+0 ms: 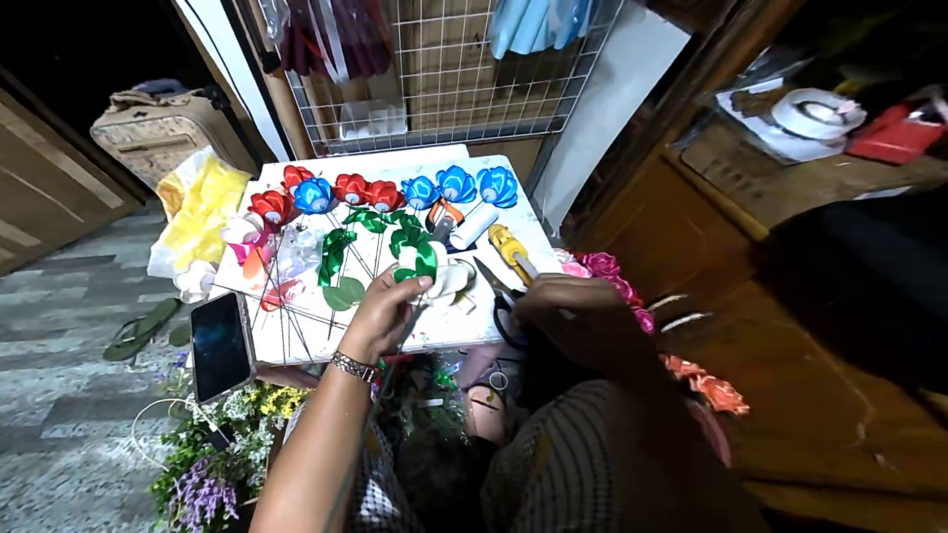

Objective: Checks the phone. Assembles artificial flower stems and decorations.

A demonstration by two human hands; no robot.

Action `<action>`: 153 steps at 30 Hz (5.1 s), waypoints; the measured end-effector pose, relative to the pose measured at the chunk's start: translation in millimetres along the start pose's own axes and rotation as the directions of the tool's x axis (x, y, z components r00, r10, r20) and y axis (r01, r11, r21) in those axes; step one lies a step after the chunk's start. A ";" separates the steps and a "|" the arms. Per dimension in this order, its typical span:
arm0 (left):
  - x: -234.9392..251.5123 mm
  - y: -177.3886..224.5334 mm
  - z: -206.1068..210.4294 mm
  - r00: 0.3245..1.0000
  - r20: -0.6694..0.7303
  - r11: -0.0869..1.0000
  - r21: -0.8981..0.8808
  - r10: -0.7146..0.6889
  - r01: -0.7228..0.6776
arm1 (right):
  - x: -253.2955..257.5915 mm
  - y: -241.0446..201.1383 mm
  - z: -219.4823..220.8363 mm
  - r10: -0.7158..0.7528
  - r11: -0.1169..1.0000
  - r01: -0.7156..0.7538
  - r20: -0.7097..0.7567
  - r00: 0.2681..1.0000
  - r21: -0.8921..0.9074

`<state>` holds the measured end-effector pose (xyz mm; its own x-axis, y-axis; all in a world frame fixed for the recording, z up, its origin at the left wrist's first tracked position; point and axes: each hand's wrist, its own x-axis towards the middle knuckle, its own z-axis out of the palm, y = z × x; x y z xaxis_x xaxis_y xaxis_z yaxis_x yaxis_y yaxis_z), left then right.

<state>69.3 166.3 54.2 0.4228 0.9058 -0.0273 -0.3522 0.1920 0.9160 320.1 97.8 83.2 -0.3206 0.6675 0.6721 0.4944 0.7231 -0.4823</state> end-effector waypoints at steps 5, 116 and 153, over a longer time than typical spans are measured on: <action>-1.2 -3.3 7.2 0.997 0.040 0.997 0.028 -0.068 0.067 | 4.0 3.4 5.4 0.106 0.968 -0.154 -0.231 0.967 -0.200; 0.0 -8.0 0.5 0.999 -0.026 0.981 0.189 0.040 -0.034 | 2.4 5.9 23.2 0.372 0.923 -0.310 -0.334 0.866 0.227; 0.0 -13.6 1.6 0.998 0.048 0.992 0.124 -0.034 0.028 | 2.4 18.6 76.5 0.097 0.995 -0.096 -0.003 0.995 0.040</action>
<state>75.4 163.1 42.3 0.4739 0.8797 -0.0391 -0.2340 0.1686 0.9575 266.7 126.4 32.9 -0.2688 0.7336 0.6241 0.4906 0.6619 -0.5668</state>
